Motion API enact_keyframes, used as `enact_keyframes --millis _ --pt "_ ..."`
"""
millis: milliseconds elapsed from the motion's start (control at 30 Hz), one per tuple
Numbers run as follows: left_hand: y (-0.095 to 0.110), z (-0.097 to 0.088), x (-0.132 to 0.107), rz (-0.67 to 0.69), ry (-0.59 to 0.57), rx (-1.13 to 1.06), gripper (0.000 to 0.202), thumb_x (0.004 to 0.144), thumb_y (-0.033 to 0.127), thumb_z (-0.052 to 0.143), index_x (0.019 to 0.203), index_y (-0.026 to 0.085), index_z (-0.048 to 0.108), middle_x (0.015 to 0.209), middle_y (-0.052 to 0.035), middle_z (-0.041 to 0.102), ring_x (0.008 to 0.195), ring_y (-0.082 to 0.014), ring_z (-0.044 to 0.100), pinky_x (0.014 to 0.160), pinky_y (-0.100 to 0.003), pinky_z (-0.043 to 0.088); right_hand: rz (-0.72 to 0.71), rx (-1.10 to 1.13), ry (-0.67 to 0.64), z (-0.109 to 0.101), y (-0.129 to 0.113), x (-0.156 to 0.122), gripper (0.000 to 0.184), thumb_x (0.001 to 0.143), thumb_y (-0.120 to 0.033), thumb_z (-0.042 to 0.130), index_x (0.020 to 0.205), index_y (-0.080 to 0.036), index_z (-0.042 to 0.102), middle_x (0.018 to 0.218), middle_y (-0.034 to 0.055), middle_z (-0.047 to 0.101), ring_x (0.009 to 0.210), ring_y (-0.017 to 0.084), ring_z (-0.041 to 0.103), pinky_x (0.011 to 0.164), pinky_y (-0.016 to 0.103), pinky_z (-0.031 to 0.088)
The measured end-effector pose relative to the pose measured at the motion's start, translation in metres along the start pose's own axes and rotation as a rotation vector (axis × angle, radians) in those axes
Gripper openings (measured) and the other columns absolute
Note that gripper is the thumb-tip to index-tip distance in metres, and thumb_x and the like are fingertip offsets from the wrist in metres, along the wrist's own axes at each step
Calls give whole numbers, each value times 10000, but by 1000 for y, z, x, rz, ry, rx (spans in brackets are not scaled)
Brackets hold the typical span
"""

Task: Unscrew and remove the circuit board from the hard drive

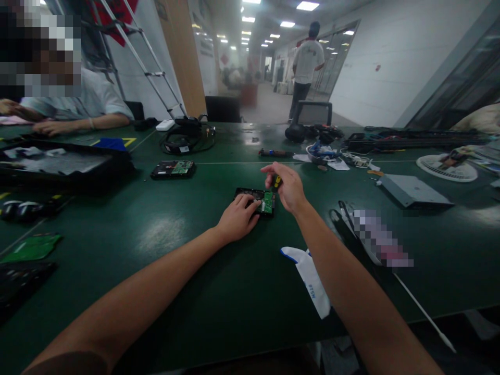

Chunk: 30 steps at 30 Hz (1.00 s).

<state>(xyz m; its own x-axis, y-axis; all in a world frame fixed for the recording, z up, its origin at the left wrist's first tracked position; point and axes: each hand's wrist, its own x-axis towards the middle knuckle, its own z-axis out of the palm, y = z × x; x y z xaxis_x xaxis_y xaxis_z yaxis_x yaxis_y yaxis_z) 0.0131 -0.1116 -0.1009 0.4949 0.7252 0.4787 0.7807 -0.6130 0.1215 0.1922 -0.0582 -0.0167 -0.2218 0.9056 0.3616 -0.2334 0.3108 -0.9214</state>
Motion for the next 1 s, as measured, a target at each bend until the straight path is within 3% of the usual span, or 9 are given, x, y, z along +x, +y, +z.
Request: enact_keyframes --millis 133,233,533,800,1000 --pt "0 0 0 1 1 -7 436 967 323 558 1382 191 587 1321 -161 549 1255 -329 498 1058 -529 494 39 -13 12 1 -3 -2 620 907 -795 457 843 -243 732 567 -32 479 497 116 442 511 294 386" --pt "0 0 0 7 4 7 432 972 321 551 1377 174 589 1317 -165 549 1254 -328 494 1066 -520 490 41 0 38 1 -2 0 651 908 -814 424 846 -242 728 570 -29 473 497 115 435 503 296 375" --pt "0 0 0 -9 5 2 428 966 317 563 1379 210 591 1317 -153 552 1257 -327 501 1052 -528 503 -48 -38 113 -2 0 4 410 854 -670 681 894 -264 716 672 -35 555 615 115 532 602 274 452" --pt "0 -1 0 9 2 18 443 978 325 544 1389 166 583 1308 -166 555 1253 -327 498 1069 -514 490 35 21 18 0 0 1 658 905 -821 425 801 -239 713 547 -32 458 464 108 426 487 300 364" --pt "1 -1 0 1 3 18 434 972 323 557 1378 174 589 1308 -167 554 1258 -332 497 1057 -514 498 -12 -7 77 -1 1 4 460 870 -707 632 884 -253 703 694 -22 567 610 114 538 593 281 460"
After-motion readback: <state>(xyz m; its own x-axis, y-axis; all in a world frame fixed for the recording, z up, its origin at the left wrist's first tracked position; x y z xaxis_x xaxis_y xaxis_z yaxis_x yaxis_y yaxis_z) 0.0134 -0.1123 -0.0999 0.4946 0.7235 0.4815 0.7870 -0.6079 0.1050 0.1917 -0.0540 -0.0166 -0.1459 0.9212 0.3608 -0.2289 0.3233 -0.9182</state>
